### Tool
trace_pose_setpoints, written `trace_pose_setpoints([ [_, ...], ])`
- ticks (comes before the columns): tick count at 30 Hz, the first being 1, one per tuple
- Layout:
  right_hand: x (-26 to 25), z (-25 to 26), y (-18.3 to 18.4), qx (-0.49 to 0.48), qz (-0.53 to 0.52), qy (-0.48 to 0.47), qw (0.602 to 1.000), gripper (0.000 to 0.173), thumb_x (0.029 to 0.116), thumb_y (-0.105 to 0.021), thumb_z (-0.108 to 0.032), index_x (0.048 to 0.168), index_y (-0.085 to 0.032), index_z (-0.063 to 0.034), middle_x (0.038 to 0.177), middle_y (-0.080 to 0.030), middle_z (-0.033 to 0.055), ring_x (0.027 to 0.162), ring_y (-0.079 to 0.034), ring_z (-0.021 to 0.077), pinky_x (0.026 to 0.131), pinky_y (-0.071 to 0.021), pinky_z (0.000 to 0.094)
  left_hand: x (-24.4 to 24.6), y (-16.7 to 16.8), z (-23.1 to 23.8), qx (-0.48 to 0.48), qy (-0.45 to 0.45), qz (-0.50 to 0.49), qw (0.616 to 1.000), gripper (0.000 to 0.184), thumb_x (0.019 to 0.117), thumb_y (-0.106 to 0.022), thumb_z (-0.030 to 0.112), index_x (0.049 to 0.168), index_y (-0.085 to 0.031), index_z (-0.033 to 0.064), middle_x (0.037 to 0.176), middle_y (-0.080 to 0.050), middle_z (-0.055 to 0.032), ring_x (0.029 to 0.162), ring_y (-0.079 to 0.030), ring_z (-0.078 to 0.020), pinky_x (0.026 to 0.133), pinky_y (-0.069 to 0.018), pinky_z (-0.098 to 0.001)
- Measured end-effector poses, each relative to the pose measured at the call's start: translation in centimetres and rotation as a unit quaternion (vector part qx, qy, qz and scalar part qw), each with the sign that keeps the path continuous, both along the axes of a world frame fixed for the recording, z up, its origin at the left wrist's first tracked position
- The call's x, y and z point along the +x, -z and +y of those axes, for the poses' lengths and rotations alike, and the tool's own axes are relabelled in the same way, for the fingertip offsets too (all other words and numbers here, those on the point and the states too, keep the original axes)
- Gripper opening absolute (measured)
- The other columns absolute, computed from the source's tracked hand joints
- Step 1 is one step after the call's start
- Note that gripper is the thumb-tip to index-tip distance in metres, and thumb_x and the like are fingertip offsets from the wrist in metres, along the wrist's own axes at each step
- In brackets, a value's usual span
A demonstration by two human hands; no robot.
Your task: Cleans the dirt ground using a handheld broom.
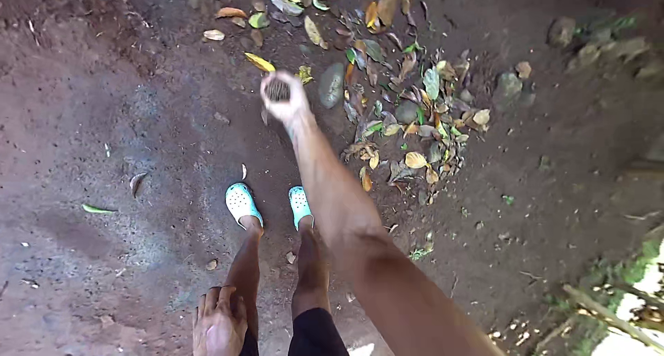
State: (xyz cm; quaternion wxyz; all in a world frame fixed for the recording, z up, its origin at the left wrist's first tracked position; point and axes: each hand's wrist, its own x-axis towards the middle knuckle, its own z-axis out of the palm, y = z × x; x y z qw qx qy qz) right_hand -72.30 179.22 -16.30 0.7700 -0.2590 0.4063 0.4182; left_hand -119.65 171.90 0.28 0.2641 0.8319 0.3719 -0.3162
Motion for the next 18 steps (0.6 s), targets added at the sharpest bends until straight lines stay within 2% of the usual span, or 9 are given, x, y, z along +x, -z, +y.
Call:
trace_pose_setpoints([
  [1, 2.1, 1.8, 0.0, 0.069, -0.019, 0.011, 0.997, 0.008, 0.0958, -0.054, -0.017, 0.097, -0.055, -0.0089, 0.078, -0.063, 0.0065, 0.064, -0.064, 0.0133, 0.058, -0.0568, 0.0250, 0.0, 0.1, 0.3, 0.001, -0.012, -0.005, 1.000, 0.032, 0.0869, -0.061, 0.040, 0.105, -0.075, 0.0173, 0.109, -0.069, -0.0103, 0.105, -0.065, -0.0322, 0.086, -0.0537, -0.0516],
  [3, 2.7, 0.4, -1.1, 0.164, -0.076, -0.024, 0.983, 0.014, 0.0994, -0.048, -0.019, 0.095, -0.055, -0.0083, 0.076, -0.060, 0.0043, 0.062, -0.061, 0.0107, 0.058, -0.0544, 0.0216, 0.1, 0.2, 0.6, 0.003, -0.028, -0.017, 0.999, 0.033, 0.0865, -0.060, 0.040, 0.104, -0.075, 0.0171, 0.108, -0.069, -0.0104, 0.105, -0.066, -0.0318, 0.086, -0.0543, -0.0515],
  [4, 1.1, -2.6, -3.0, 0.144, -0.119, -0.074, 0.980, 0.015, 0.0998, -0.046, -0.019, 0.093, -0.055, -0.0092, 0.072, -0.057, 0.0018, 0.057, -0.057, 0.0084, 0.053, -0.0505, 0.0198, 0.2, 0.0, 0.6, -0.005, -0.031, -0.019, 0.999, 0.033, 0.0865, -0.060, 0.040, 0.105, -0.076, 0.0168, 0.108, -0.069, -0.0108, 0.105, -0.066, -0.0323, 0.086, -0.0542, -0.0519],
  [6, -4.2, -9.8, -8.9, 0.023, -0.156, -0.181, 0.971, 0.014, 0.0965, -0.048, -0.020, 0.088, -0.056, -0.0116, 0.066, -0.054, -0.0013, 0.049, -0.051, 0.0057, 0.046, -0.0446, 0.0192, 0.7, 0.2, 0.7, -0.018, -0.030, -0.020, 0.999, 0.033, 0.0867, -0.061, 0.039, 0.106, -0.075, 0.0174, 0.109, -0.069, -0.0108, 0.106, -0.065, -0.0329, 0.087, -0.0540, -0.0520],
  [9, -14.2, -20.4, -14.2, -0.113, 0.008, -0.185, 0.976, 0.009, 0.0877, -0.057, -0.014, 0.088, -0.061, -0.0060, 0.071, -0.062, 0.0029, 0.053, -0.058, 0.0073, 0.049, -0.0522, 0.0206, 0.5, 0.3, 0.2, -0.038, -0.025, -0.002, 0.999, 0.033, 0.0864, -0.062, 0.039, 0.107, -0.076, 0.0176, 0.111, -0.069, -0.0108, 0.107, -0.066, -0.0331, 0.088, -0.0542, -0.0516],
  [11, -20.0, -23.0, -15.1, -0.191, 0.138, -0.133, 0.963, 0.006, 0.0898, -0.053, -0.010, 0.090, -0.058, -0.0057, 0.070, -0.061, 0.0039, 0.053, -0.059, 0.0080, 0.049, -0.0532, 0.0202, 0.4, 0.3, 0.2, -0.048, -0.024, 0.009, 0.999, 0.033, 0.0866, -0.063, 0.039, 0.109, -0.076, 0.0180, 0.113, -0.069, -0.0107, 0.110, -0.065, -0.0323, 0.090, -0.0539, -0.0507],
  [14, -25.1, -19.6, -10.5, -0.199, 0.236, -0.022, 0.951, 0.011, 0.0948, -0.053, -0.010, 0.088, -0.060, -0.0046, 0.069, -0.062, 0.0063, 0.056, -0.064, 0.0129, 0.053, -0.0571, 0.0229, -0.1, 0.2, 0.3, -0.054, -0.035, 0.019, 0.998, 0.032, 0.0856, -0.065, 0.038, 0.110, -0.075, 0.0192, 0.115, -0.069, -0.0096, 0.111, -0.065, -0.0315, 0.089, -0.0542, -0.0505],
  [16, -24.0, -11.4, -5.3, -0.121, 0.217, 0.032, 0.968, 0.013, 0.0940, -0.055, -0.017, 0.090, -0.060, -0.0059, 0.074, -0.064, 0.0071, 0.061, -0.065, 0.0143, 0.056, -0.0586, 0.0235, -0.6, 0.0, 0.8, -0.054, -0.054, 0.022, 0.997, 0.032, 0.0846, -0.067, 0.038, 0.110, -0.075, 0.0198, 0.114, -0.069, -0.0089, 0.111, -0.065, -0.0314, 0.089, -0.0545, -0.0497],
  [18, -19.1, -1.8, -0.1, -0.039, 0.139, 0.026, 0.989, 0.020, 0.0973, -0.052, -0.029, 0.089, -0.058, -0.0118, 0.075, -0.062, 0.0030, 0.065, -0.063, 0.0122, 0.062, -0.0559, 0.0236, -1.3, 0.2, 1.3, -0.050, -0.068, 0.017, 0.996, 0.033, 0.0824, -0.068, 0.040, 0.108, -0.076, 0.0202, 0.111, -0.070, -0.0080, 0.109, -0.065, -0.0305, 0.088, -0.0546, -0.0487],
])
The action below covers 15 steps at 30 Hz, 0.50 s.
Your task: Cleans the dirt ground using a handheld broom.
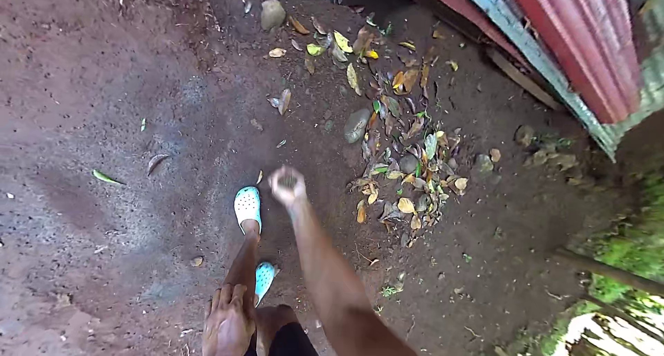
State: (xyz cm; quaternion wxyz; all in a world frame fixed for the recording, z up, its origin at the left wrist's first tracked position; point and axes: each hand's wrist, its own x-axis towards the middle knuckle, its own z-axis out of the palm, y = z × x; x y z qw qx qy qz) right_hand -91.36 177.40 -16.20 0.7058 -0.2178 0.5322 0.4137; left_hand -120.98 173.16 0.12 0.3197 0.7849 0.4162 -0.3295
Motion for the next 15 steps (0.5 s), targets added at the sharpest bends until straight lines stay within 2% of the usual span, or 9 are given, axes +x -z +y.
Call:
trace_pose_setpoints([
  [2, 7.4, 8.4, 2.6, 0.120, -0.083, 0.022, 0.989, 0.029, 0.0998, -0.044, -0.041, 0.089, -0.055, -0.0156, 0.074, -0.060, -0.0004, 0.066, -0.061, 0.0095, 0.064, -0.0544, 0.0230, -0.8, -0.1, 0.3, -0.004, -0.008, 0.006, 1.000, 0.033, 0.0806, -0.070, 0.038, 0.109, -0.076, 0.0213, 0.111, -0.069, -0.0072, 0.109, -0.065, -0.0296, 0.088, -0.0548, -0.0483],
  [4, 13.9, 13.7, 2.6, 0.273, -0.152, 0.041, 0.949, 0.032, 0.0995, -0.044, -0.038, 0.087, -0.055, -0.0101, 0.072, -0.059, 0.0017, 0.063, -0.060, 0.0099, 0.062, -0.0515, 0.0224, -1.1, 0.0, 0.4, -0.010, -0.022, 0.012, 1.000, 0.034, 0.0804, -0.070, 0.038, 0.110, -0.075, 0.0215, 0.112, -0.069, -0.0075, 0.110, -0.065, -0.0300, 0.088, -0.0546, -0.0485],
  [5, 15.7, 14.9, 1.5, 0.323, -0.199, 0.007, 0.925, 0.029, 0.1011, -0.045, -0.031, 0.090, -0.055, -0.0064, 0.072, -0.059, 0.0028, 0.061, -0.060, 0.0092, 0.059, -0.0516, 0.0204, -1.2, -0.1, 0.4, -0.014, -0.031, 0.012, 0.999, 0.035, 0.0803, -0.071, 0.038, 0.111, -0.075, 0.0210, 0.113, -0.069, -0.0081, 0.110, -0.064, -0.0306, 0.088, -0.0547, -0.0493],
  [7, 15.8, 15.1, -3.3, 0.288, -0.319, -0.152, 0.890, 0.018, 0.1007, -0.045, -0.017, 0.101, -0.056, -0.0035, 0.076, -0.060, 0.0050, 0.056, -0.057, 0.0103, 0.053, -0.0510, 0.0219, -1.2, -0.1, 0.4, -0.020, -0.045, 0.008, 0.999, 0.037, 0.0808, -0.072, 0.038, 0.113, -0.075, 0.0197, 0.115, -0.069, -0.0095, 0.111, -0.065, -0.0310, 0.090, -0.0547, -0.0506],
  [9, 11.0, 14.2, -10.2, 0.152, -0.351, -0.331, 0.862, 0.012, 0.0977, -0.048, -0.015, 0.099, -0.058, -0.0083, 0.071, -0.059, 0.0026, 0.052, -0.054, 0.0113, 0.049, -0.0505, 0.0261, -0.8, -0.4, 0.6, -0.037, -0.047, 0.022, 0.998, 0.038, 0.0832, -0.070, 0.040, 0.115, -0.074, 0.0198, 0.118, -0.069, -0.0089, 0.114, -0.064, -0.0295, 0.094, -0.0540, -0.0500],
  [10, 6.6, 13.6, -13.0, 0.099, -0.307, -0.396, 0.860, 0.011, 0.0953, -0.053, -0.015, 0.105, -0.056, -0.0094, 0.069, -0.059, 0.0039, 0.050, -0.056, 0.0132, 0.048, -0.0524, 0.0289, -0.7, -0.8, 0.8, -0.050, -0.048, 0.036, 0.997, 0.038, 0.0850, -0.068, 0.040, 0.117, -0.073, 0.0199, 0.121, -0.069, -0.0085, 0.117, -0.063, -0.0288, 0.098, -0.0531, -0.0494],
  [11, 1.7, 13.1, -14.9, 0.075, -0.234, -0.458, 0.854, 0.028, 0.0927, -0.058, -0.014, 0.119, -0.049, -0.0132, 0.071, -0.058, 0.0057, 0.051, -0.057, 0.0155, 0.048, -0.0539, 0.0320, -0.5, -1.1, 1.1, -0.059, -0.049, 0.049, 0.996, 0.038, 0.0864, -0.067, 0.040, 0.118, -0.073, 0.0198, 0.123, -0.068, -0.0084, 0.119, -0.062, -0.0284, 0.100, -0.0521, -0.0487],
  [13, -8.4, 12.5, -14.9, 0.092, -0.070, -0.549, 0.828, 0.058, 0.0922, -0.065, -0.007, 0.140, -0.034, -0.0186, 0.076, -0.059, 0.0091, 0.055, -0.061, 0.0199, 0.051, -0.0576, 0.0368, -0.4, -1.3, 1.3, -0.064, -0.053, 0.057, 0.995, 0.038, 0.0881, -0.065, 0.039, 0.119, -0.073, 0.0191, 0.124, -0.068, -0.0086, 0.121, -0.061, -0.0289, 0.102, -0.0504, -0.0490],
  [15, -17.4, 12.7, -11.7, 0.107, 0.040, -0.642, 0.758, 0.053, 0.0908, -0.067, -0.004, 0.135, -0.040, -0.0129, 0.076, -0.057, 0.0088, 0.055, -0.061, 0.0192, 0.052, -0.0581, 0.0364, -0.4, -1.3, 1.2, -0.043, -0.059, 0.046, 0.996, 0.036, 0.0889, -0.064, 0.039, 0.117, -0.074, 0.0185, 0.122, -0.069, -0.0078, 0.119, -0.063, -0.0289, 0.101, -0.0511, -0.0488],
])
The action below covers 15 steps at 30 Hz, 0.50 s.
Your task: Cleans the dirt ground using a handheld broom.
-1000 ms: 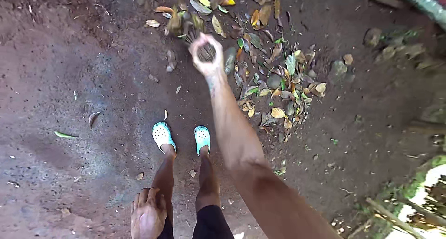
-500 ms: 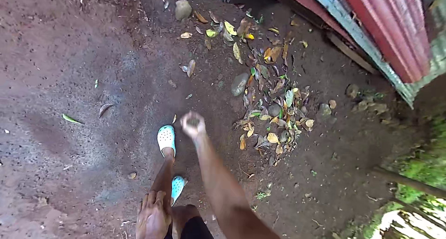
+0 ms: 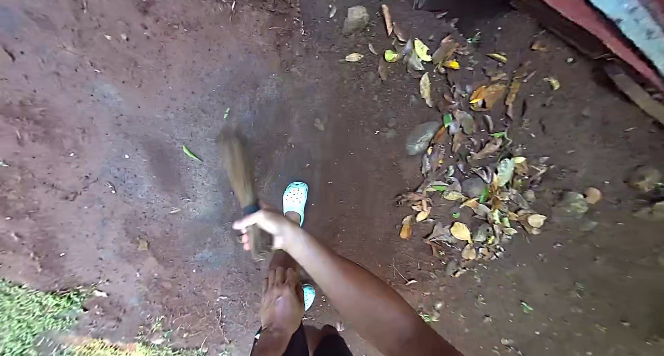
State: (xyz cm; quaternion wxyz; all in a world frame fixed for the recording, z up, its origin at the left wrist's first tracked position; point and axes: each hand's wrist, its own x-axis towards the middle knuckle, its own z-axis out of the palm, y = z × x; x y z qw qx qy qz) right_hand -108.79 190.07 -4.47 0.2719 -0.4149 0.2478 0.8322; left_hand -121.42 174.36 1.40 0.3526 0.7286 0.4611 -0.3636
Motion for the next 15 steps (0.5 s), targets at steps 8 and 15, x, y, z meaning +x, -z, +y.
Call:
trace_pose_setpoints([
  [8, 10.6, 7.5, 15.5, 0.101, -0.082, -0.225, 0.966, 0.018, 0.0932, -0.063, -0.023, 0.105, -0.060, -0.0090, 0.066, -0.055, -0.0001, 0.050, -0.053, 0.0087, 0.047, -0.0494, 0.0243, -0.4, 0.6, -1.9, -0.007, -0.113, -0.019, 0.993, 0.036, 0.0838, -0.069, 0.039, 0.114, -0.075, 0.0215, 0.116, -0.070, -0.0034, 0.114, -0.064, -0.0236, 0.094, -0.0553, -0.0431],
  [15, 5.5, 8.6, 3.9, 0.093, -0.328, -0.125, 0.932, 0.108, 0.0798, -0.073, 0.000, 0.159, -0.011, -0.0373, 0.099, -0.067, 0.0189, 0.055, -0.065, 0.0295, 0.048, -0.0589, 0.0451, 0.5, 0.2, -3.2, -0.010, -0.129, -0.014, 0.991, 0.037, 0.0872, -0.064, 0.042, 0.119, -0.073, 0.0265, 0.119, -0.069, -0.0007, 0.116, -0.064, -0.0215, 0.094, -0.0558, -0.0411],
])
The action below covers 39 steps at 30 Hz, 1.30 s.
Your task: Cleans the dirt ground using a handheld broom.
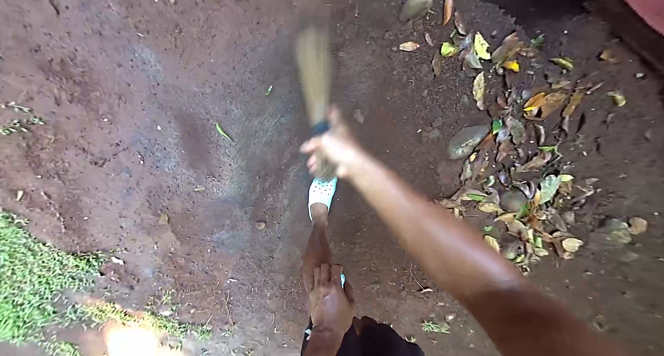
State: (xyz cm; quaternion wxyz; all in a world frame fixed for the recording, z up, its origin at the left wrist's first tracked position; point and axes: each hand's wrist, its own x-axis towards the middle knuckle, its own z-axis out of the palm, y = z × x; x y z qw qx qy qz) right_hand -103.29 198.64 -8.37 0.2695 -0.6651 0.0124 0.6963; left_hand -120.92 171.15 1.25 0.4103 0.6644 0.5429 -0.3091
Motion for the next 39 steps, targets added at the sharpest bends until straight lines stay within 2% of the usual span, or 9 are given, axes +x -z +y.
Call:
trace_pose_setpoints([
  [3, -17.1, -2.4, 0.4, -0.043, 0.207, -0.117, 0.970, 0.095, 0.0813, -0.074, -0.003, 0.157, -0.023, -0.0269, 0.093, -0.065, 0.0151, 0.060, -0.065, 0.0242, 0.053, -0.0586, 0.0407, 0.0, -0.3, 1.5, -0.015, -0.002, 0.015, 1.000, 0.038, 0.0891, -0.062, 0.042, 0.118, -0.075, 0.0207, 0.126, -0.068, -0.0036, 0.125, -0.061, -0.0231, 0.102, -0.0530, -0.0419],
  [6, -22.7, -1.9, 5.9, -0.076, 0.263, -0.248, 0.930, 0.048, 0.0896, -0.069, -0.008, 0.134, -0.052, -0.0047, 0.089, -0.064, 0.0097, 0.064, -0.062, 0.0167, 0.062, -0.0570, 0.0354, -0.5, -0.2, 2.0, 0.020, -0.036, 0.000, 0.999, 0.039, 0.0881, -0.064, 0.039, 0.116, -0.077, 0.0145, 0.128, -0.070, -0.0075, 0.127, -0.061, -0.0259, 0.108, -0.0477, -0.0455],
  [10, -8.6, -1.1, 11.9, -0.060, 0.158, -0.108, 0.980, 0.051, 0.0857, -0.072, -0.011, 0.133, -0.053, -0.0113, 0.078, -0.061, 0.0077, 0.054, -0.058, 0.0165, 0.049, -0.0534, 0.0340, -1.4, 0.4, 0.9, 0.000, -0.044, 0.001, 0.999, 0.039, 0.0847, -0.068, 0.040, 0.119, -0.073, 0.0221, 0.119, -0.069, -0.0027, 0.118, -0.063, -0.0222, 0.099, -0.0534, -0.0409],
  [15, 4.4, -6.9, 3.1, -0.039, -0.088, 0.029, 0.995, 0.108, 0.0835, -0.076, -0.008, 0.164, -0.013, -0.0425, 0.109, -0.067, 0.0189, 0.061, -0.064, 0.0294, 0.053, -0.0585, 0.0463, -1.6, 0.2, 0.2, -0.015, 0.000, 0.000, 1.000, 0.040, 0.0845, -0.069, 0.038, 0.120, -0.072, 0.0226, 0.120, -0.069, -0.0037, 0.118, -0.063, -0.0236, 0.097, -0.0543, -0.0424],
  [18, 5.3, -15.4, -1.0, -0.101, 0.000, -0.037, 0.994, 0.103, 0.0847, -0.076, -0.007, 0.164, -0.017, -0.0369, 0.101, -0.067, 0.0167, 0.060, -0.063, 0.0252, 0.054, -0.0580, 0.0425, -1.5, 0.2, 0.5, -0.004, 0.055, -0.009, 0.998, 0.039, 0.0841, -0.068, 0.037, 0.119, -0.073, 0.0212, 0.122, -0.069, -0.0052, 0.119, -0.063, -0.0248, 0.095, -0.0559, -0.0434],
  [23, 17.7, -23.0, 3.5, -0.206, 0.081, -0.129, 0.967, 0.060, 0.0919, -0.068, -0.012, 0.146, -0.041, -0.0153, 0.080, -0.059, 0.0089, 0.056, -0.057, 0.0166, 0.052, -0.0528, 0.0341, -1.7, 0.2, 1.6, -0.004, 0.102, 0.012, 0.995, 0.039, 0.0833, -0.071, 0.033, 0.120, -0.072, 0.0191, 0.122, -0.068, -0.0082, 0.116, -0.064, -0.0279, 0.094, -0.0555, -0.0477],
  [29, 26.3, -35.0, -4.4, -0.112, -0.168, 0.165, 0.965, 0.112, 0.0837, -0.076, -0.004, 0.163, -0.010, -0.0463, 0.107, -0.065, 0.0198, 0.055, -0.061, 0.0262, 0.050, -0.0575, 0.0436, 0.4, 0.1, 2.0, 0.011, 0.155, 0.003, 0.988, 0.037, 0.0859, -0.073, 0.028, 0.120, -0.072, 0.0147, 0.117, -0.069, -0.0136, 0.110, -0.067, -0.0339, 0.089, -0.0572, -0.0562],
  [33, 19.1, -55.2, -13.5, -0.145, -0.081, 0.456, 0.874, 0.081, 0.0958, -0.065, -0.012, 0.160, -0.020, -0.0329, 0.097, -0.061, 0.0099, 0.063, -0.060, 0.0196, 0.055, -0.0561, 0.0375, 3.5, -0.4, 1.1, 0.001, 0.213, -0.005, 0.977, 0.039, 0.0865, -0.074, 0.026, 0.122, -0.069, 0.0105, 0.117, -0.069, -0.0172, 0.110, -0.067, -0.0379, 0.089, -0.0559, -0.0601],
  [39, 18.7, -68.1, -3.0, -0.171, 0.019, 0.767, 0.618, 0.007, 0.1005, -0.051, -0.015, 0.100, -0.053, -0.0079, 0.070, -0.056, 0.0025, 0.054, -0.057, 0.0102, 0.051, -0.0544, 0.0252, 7.9, 0.1, -0.1, 0.026, 0.315, 0.005, 0.949, 0.040, 0.0842, -0.077, 0.024, 0.119, -0.069, 0.0068, 0.110, -0.070, -0.0169, 0.104, -0.068, -0.0350, 0.090, -0.0564, -0.0560],
])
